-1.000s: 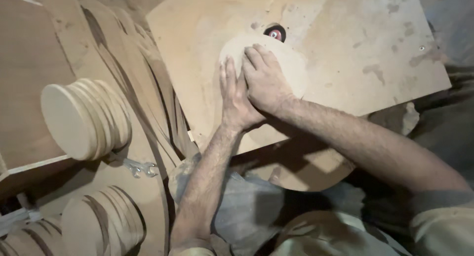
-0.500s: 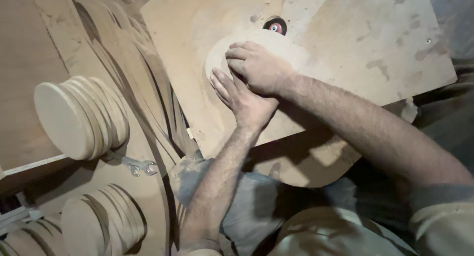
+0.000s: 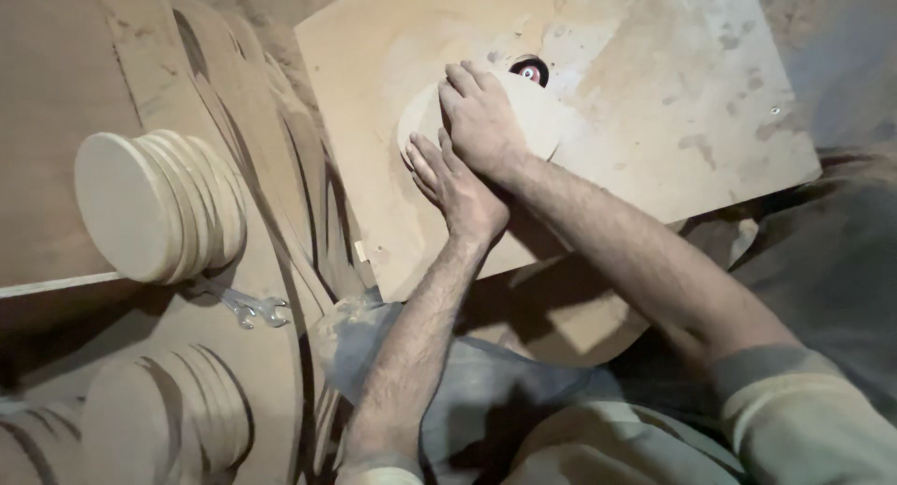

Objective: The person sits on the floor and repeatedly sands the edges of round wooden discs using a rotating sanding machine. They handle each disc one at a time, rotating it against the machine, then place the finished pieces into a nearby wooden bin.

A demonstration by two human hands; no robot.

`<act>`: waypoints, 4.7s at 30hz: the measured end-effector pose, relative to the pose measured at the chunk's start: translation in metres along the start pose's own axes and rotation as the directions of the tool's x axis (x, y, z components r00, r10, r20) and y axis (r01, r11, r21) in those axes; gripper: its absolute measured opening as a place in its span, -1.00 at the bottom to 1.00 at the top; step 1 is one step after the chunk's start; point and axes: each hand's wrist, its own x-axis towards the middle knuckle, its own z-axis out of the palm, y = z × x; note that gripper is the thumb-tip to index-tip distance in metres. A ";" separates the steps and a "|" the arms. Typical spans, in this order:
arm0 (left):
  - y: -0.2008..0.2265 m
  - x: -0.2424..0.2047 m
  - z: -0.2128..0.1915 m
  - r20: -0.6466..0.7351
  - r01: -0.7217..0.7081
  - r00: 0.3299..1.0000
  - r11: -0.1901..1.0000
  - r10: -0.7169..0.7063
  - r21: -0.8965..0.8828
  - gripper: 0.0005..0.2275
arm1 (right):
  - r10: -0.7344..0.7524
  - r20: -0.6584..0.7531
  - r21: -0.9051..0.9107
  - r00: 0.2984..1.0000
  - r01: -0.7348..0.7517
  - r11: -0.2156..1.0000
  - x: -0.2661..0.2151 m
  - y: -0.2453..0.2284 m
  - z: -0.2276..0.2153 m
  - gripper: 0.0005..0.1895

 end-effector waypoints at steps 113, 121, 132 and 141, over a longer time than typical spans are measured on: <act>-0.008 -0.029 -0.016 -0.009 -0.447 0.894 0.889 0.448 -0.100 -0.02 | 0.333 -0.273 0.507 0.902 -0.159 0.847 -0.026 -0.006 0.006 -0.76; 0.002 -0.027 0.005 -0.116 -0.340 0.935 0.940 0.336 -0.021 -0.27 | 0.257 -0.154 0.537 0.954 -0.138 0.832 -0.006 0.003 -0.004 -0.75; 0.012 -0.034 0.004 0.084 -0.156 0.985 0.983 0.148 0.098 -0.45 | 0.401 -0.326 0.487 0.856 -0.211 0.847 -0.022 -0.006 0.000 -0.80; -0.030 0.034 -0.066 0.519 -0.504 0.715 0.860 0.468 -0.082 0.12 | 0.365 -0.216 0.524 0.905 -0.208 0.826 -0.016 -0.006 -0.010 -0.76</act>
